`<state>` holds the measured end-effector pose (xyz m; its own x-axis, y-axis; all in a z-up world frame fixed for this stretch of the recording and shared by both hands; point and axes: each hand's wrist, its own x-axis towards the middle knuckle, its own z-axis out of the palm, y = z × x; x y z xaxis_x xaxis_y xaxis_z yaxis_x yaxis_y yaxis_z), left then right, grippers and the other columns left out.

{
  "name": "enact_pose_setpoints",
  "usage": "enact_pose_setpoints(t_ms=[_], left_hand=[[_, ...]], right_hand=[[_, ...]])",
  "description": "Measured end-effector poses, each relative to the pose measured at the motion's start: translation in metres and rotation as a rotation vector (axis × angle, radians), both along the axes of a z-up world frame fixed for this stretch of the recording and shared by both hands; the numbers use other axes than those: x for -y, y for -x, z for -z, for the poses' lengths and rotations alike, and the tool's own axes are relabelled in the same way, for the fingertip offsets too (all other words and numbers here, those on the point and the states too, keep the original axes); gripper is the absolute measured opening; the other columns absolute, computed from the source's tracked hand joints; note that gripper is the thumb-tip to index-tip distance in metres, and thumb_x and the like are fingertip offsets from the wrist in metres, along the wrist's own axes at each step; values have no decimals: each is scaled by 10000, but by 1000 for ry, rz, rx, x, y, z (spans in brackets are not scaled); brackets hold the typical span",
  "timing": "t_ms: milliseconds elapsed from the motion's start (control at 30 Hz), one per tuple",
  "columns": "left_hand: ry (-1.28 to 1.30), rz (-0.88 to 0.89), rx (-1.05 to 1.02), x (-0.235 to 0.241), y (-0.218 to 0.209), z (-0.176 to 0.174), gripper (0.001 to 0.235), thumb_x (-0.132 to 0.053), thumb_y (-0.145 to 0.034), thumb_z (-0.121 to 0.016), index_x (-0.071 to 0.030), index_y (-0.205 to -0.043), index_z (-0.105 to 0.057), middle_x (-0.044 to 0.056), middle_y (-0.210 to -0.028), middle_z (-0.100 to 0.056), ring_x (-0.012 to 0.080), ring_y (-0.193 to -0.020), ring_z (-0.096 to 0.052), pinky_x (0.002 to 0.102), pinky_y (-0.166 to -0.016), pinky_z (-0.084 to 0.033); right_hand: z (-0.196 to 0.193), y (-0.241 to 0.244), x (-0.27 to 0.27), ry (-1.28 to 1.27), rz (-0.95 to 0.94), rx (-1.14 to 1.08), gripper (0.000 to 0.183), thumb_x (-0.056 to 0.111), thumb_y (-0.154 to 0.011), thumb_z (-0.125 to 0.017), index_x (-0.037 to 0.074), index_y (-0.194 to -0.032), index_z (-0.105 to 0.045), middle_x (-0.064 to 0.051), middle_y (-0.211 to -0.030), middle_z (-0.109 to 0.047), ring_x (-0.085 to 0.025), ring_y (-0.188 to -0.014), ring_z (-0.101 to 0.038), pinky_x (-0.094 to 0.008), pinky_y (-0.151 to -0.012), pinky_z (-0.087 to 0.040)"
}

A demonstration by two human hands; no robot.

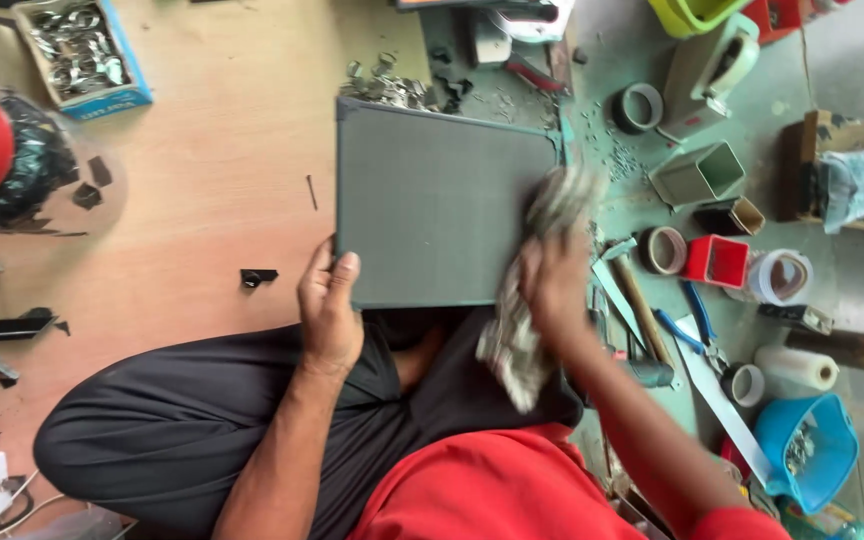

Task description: The person sits on the floor with a framed picture board on their lap and attaches metal hanging brackets to its back. They position each bracket at the frame corners, drive screws with a cordless screwdriver, then set the finished frame onto a stack of completed frames.

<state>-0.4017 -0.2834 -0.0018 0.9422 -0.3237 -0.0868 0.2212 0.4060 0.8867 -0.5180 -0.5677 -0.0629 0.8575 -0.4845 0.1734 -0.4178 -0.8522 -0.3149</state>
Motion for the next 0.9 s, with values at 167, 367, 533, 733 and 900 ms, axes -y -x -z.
enact_pose_setpoints(t_ms=[167,367,533,733,900], left_hand=[[103,-85,-297,-9,3,-7,363,-130,-968,-620,-33,-1315,-573,73,-1186,-692,155,-1112,-647,331,-963,-558],[342,-180,-311,-12,25,7,417,-197,-1040,-716,19,-1372,-587,60,-1209,-669,151,-1078,-623,318,-954,-523],[391,-428,-270,-1,-22,-98,485,-445,-971,-588,-25,-1213,-620,61,-1178,-693,154,-1085,-671,365,-980,-540],[637,-273,278,22,-49,-60,460,-429,-1198,-498,-93,-886,-531,80,-837,-587,172,-770,-593,336,-785,-474],[490,-322,287,26,-45,-40,484,-365,-1203,-463,-100,-798,-471,67,-710,-506,161,-655,-506,335,-696,-422]], right_hand=[[-84,63,-70,-71,-741,-30,778,520,-872,-640,-23,-1413,-507,-305,-1513,-380,-473,-1457,-317,-667,-1183,-196],[-26,167,8,-211,-953,-92,504,427,-939,-630,134,-1349,-633,-128,-1354,-609,-292,-1170,-633,-443,-940,-546],[-18,104,146,-131,-283,120,414,290,-1067,-599,44,-1399,-582,-94,-1094,-733,-207,-891,-715,-339,-747,-580],[14,71,162,-451,-454,132,370,200,-1082,-569,15,-1392,-493,-155,-1347,-553,-294,-1242,-542,-450,-1026,-435],[-177,-22,-96,-954,-1267,189,602,311,-1086,-540,63,-1601,-351,-250,-1716,-181,-452,-1637,-183,-615,-1332,-187]])
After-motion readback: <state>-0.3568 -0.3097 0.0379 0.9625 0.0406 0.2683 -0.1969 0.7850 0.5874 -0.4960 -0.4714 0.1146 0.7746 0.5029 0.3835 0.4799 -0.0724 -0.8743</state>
